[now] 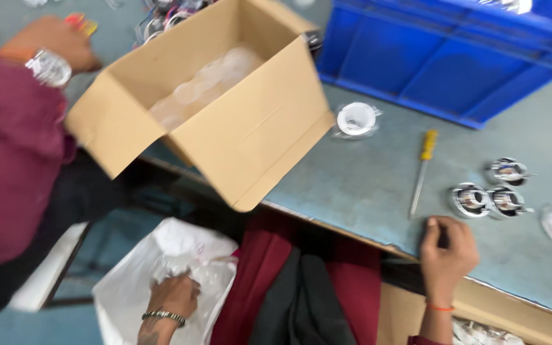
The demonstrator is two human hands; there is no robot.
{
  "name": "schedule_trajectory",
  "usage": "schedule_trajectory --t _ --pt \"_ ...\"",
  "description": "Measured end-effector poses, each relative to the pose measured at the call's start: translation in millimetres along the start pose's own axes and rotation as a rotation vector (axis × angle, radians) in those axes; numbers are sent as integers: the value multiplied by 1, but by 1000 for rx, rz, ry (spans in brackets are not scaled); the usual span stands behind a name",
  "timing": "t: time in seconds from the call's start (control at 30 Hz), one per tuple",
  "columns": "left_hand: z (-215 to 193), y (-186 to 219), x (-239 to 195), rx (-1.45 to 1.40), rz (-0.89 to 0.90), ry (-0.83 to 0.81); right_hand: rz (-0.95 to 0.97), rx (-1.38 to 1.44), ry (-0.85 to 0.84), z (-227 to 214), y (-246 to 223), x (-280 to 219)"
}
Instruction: The person assembles small metal light fixture components on a workbench. They use a screwdriver to tighten parts, place assembled units into a blue crate, and unwrap additional components from plastic packaging. Other workers are visible in the background.
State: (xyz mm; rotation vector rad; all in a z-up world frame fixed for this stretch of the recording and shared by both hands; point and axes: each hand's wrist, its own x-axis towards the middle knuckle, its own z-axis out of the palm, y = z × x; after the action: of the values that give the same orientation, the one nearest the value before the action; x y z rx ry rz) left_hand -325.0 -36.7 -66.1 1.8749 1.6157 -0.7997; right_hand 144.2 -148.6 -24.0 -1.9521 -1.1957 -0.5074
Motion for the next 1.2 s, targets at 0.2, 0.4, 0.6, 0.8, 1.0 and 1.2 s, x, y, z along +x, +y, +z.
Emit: schedule_trajectory --t 0.2,0.4,0.6,0.8,1.0,1.2 --pt "-95 116 -19 -522 1382 357 65 88 95 -4 -14 9" --pt "-188 285 75 -317 1039 1282 83 110 134 -5 -15 14" --pt "-197 331 115 -497 965 982 100 113 162 -4 -15 17" --pt "-121 297 50 -706 1124 775 297 213 64 -9 -27 25" --pt "-107 282 9 -670 1267 925 219 625 -189 31 -84 36" --pt "-105 268 13 -755 1257 891 189 561 -249 50 -95 34"
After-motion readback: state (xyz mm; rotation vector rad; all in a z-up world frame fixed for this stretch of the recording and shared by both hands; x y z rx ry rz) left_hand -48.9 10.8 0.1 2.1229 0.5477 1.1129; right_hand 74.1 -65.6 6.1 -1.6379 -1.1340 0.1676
